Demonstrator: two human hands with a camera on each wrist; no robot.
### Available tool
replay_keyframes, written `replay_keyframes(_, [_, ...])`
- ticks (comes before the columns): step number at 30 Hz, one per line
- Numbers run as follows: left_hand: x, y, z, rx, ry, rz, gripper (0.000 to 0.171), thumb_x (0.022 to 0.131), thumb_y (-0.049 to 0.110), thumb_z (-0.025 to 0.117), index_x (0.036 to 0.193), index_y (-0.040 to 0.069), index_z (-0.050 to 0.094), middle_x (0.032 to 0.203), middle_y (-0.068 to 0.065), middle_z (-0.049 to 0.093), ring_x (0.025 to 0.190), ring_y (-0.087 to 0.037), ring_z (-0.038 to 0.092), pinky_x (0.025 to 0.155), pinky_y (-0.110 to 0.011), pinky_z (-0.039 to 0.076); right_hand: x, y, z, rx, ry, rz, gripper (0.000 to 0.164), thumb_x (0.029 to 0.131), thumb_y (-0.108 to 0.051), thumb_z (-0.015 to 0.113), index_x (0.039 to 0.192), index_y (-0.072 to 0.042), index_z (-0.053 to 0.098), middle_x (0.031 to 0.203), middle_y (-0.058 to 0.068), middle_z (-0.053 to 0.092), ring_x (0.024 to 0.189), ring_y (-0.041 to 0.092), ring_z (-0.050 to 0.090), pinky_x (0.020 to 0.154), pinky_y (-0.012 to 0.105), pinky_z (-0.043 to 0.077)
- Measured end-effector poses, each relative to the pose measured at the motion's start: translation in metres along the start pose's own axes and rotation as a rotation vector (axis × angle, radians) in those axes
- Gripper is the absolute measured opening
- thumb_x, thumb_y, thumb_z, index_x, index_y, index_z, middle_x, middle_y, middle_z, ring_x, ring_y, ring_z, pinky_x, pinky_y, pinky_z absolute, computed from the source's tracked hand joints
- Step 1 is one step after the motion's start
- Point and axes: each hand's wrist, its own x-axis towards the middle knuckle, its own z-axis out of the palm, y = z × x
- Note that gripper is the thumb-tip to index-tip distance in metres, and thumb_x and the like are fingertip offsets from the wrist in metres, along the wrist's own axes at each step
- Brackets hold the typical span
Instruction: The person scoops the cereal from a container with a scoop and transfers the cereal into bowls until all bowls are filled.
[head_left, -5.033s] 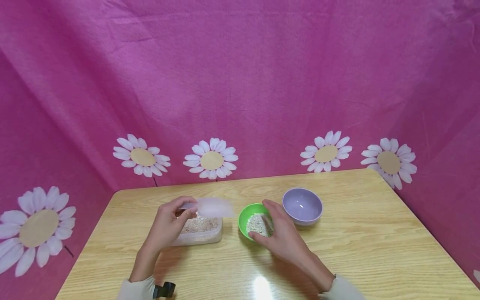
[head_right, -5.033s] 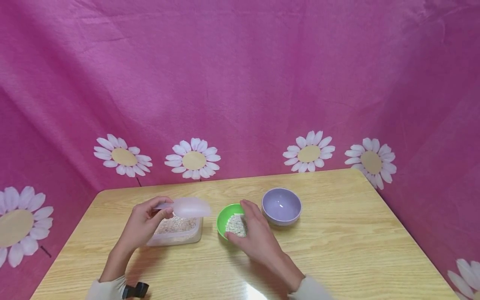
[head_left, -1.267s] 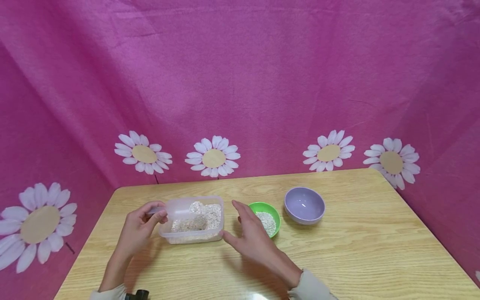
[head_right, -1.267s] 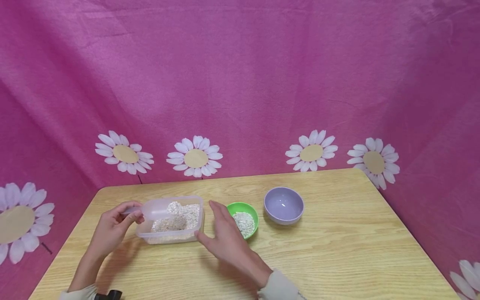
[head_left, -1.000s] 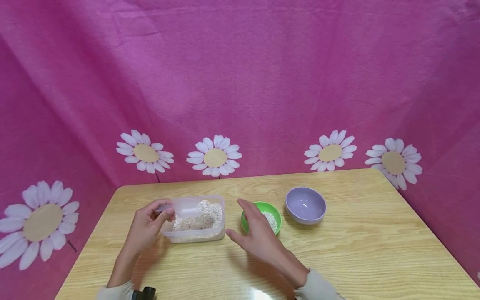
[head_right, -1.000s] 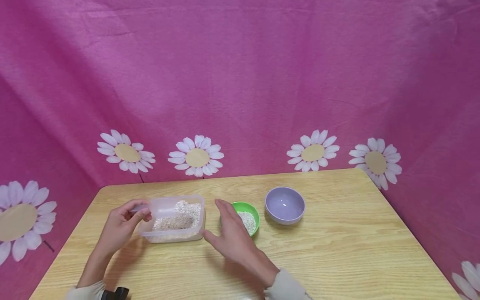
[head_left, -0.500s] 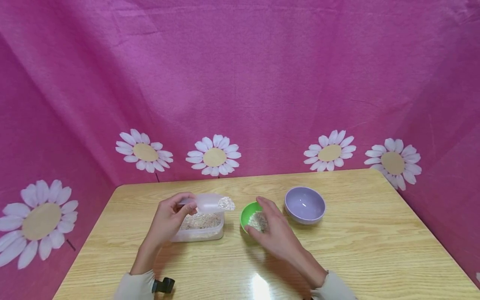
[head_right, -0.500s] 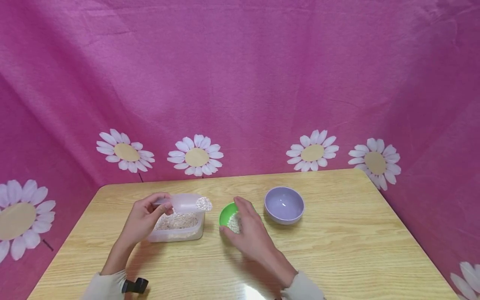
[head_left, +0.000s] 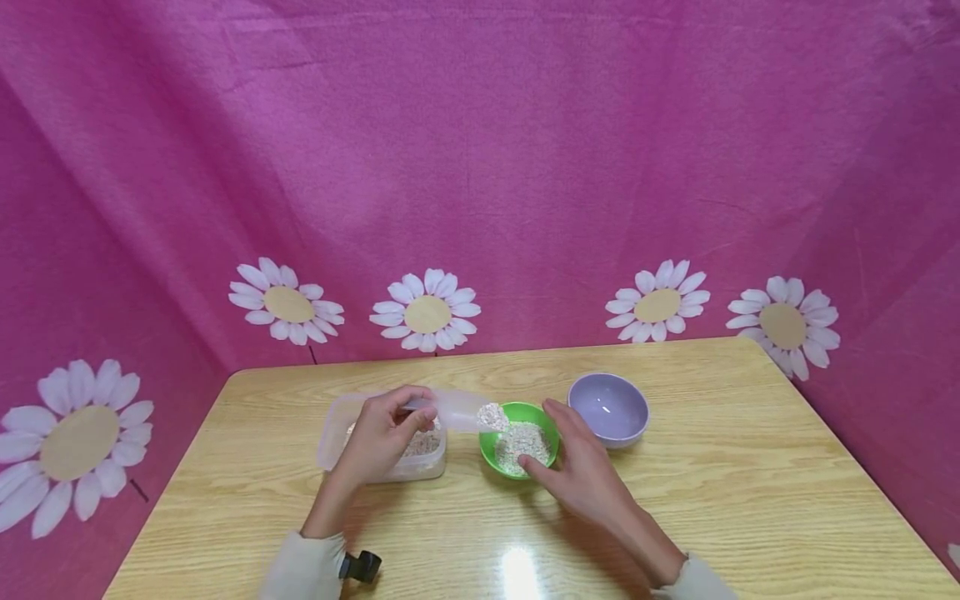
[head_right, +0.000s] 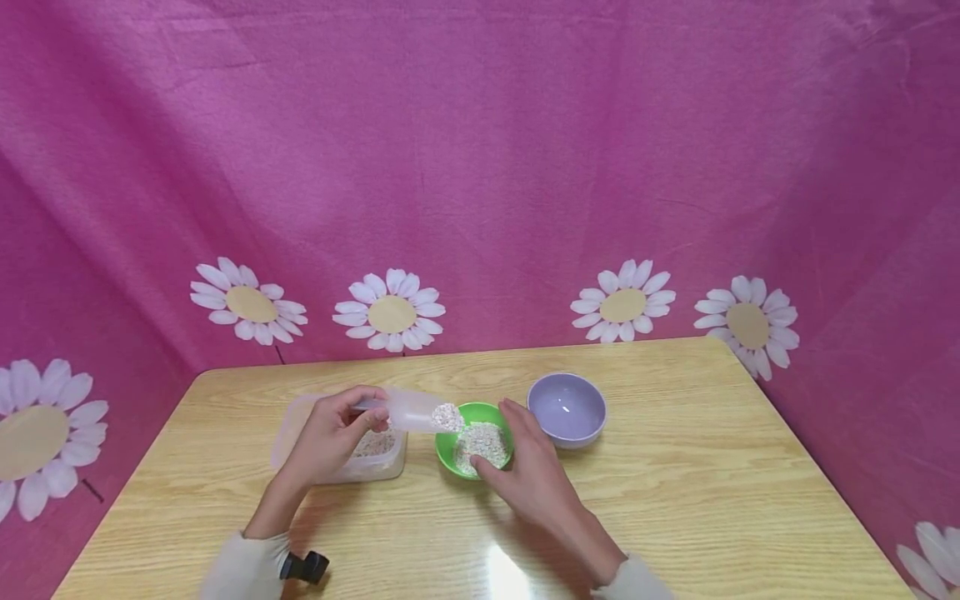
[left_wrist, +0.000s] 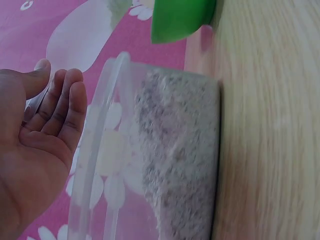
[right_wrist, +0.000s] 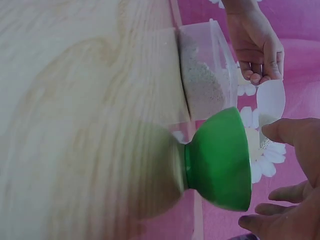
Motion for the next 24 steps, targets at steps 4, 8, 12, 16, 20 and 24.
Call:
replay_keyframes(4, [0.003,0.003,0.007,-0.008,-0.029,-0.001,0.017,0.101,0.006,0.073,0.117,0.003,0.075,0.103,-0.014,0.079,0.085,-0.017,0.078,0.078,-0.027,0.064,-0.001,0.005,-0.001,0.004,-0.016,0.019,0.086,0.092,-0.028,0.086,0.159,0.005,0.043,0.164,0.024,0.046,0.155,0.046,0.042,0.126,0.061,0.035])
replay_keyframes(8, [0.007,0.006,0.011,-0.005,-0.062,0.012,0.015,0.101,0.006,0.073,0.116,0.003,0.074,0.102,-0.016,0.078,0.086,-0.022,0.078,0.074,-0.025,0.063,-0.002,0.008,0.000,0.007,-0.036,0.029,0.089,0.090,-0.030,0.088,0.159,0.005,0.043,0.162,0.025,0.049,0.153,0.045,0.045,0.126,0.061,0.036])
replay_keyframes(12, [0.011,0.009,0.013,0.056,-0.111,0.057,0.014,0.101,0.006,0.073,0.115,0.003,0.074,0.098,-0.015,0.078,0.083,-0.024,0.075,0.069,-0.023,0.058,-0.003,0.011,0.001,0.011,-0.043,0.028,0.093,0.087,-0.032,0.091,0.158,0.006,0.044,0.157,0.022,0.054,0.148,0.043,0.051,0.124,0.060,0.039])
replay_keyframes(16, [0.014,0.013,0.012,0.144,-0.161,0.110,0.013,0.102,0.008,0.073,0.114,0.004,0.074,0.098,-0.007,0.077,0.083,-0.011,0.070,0.075,-0.023,0.059,-0.004,0.013,0.001,0.009,-0.053,0.045,0.096,0.085,-0.035,0.093,0.158,0.006,0.044,0.157,0.024,0.054,0.147,0.044,0.052,0.123,0.060,0.040])
replay_keyframes(20, [0.016,0.019,0.007,0.226,-0.191,0.150,0.012,0.102,0.010,0.073,0.113,0.007,0.075,0.101,-0.001,0.074,0.085,-0.005,0.066,0.080,-0.024,0.060,-0.003,0.014,0.000,0.011,-0.072,0.074,0.098,0.085,-0.037,0.092,0.158,0.007,0.043,0.162,0.029,0.047,0.151,0.048,0.046,0.124,0.061,0.038])
replay_keyframes(24, [0.018,0.028,0.001,0.275,-0.189,0.191,0.012,0.101,0.010,0.075,0.113,0.008,0.075,0.101,0.001,0.072,0.084,-0.007,0.064,0.079,-0.024,0.061,-0.003,0.015,-0.001,0.016,-0.091,0.089,0.099,0.086,-0.038,0.091,0.159,0.007,0.041,0.165,0.031,0.042,0.154,0.049,0.041,0.125,0.061,0.036])
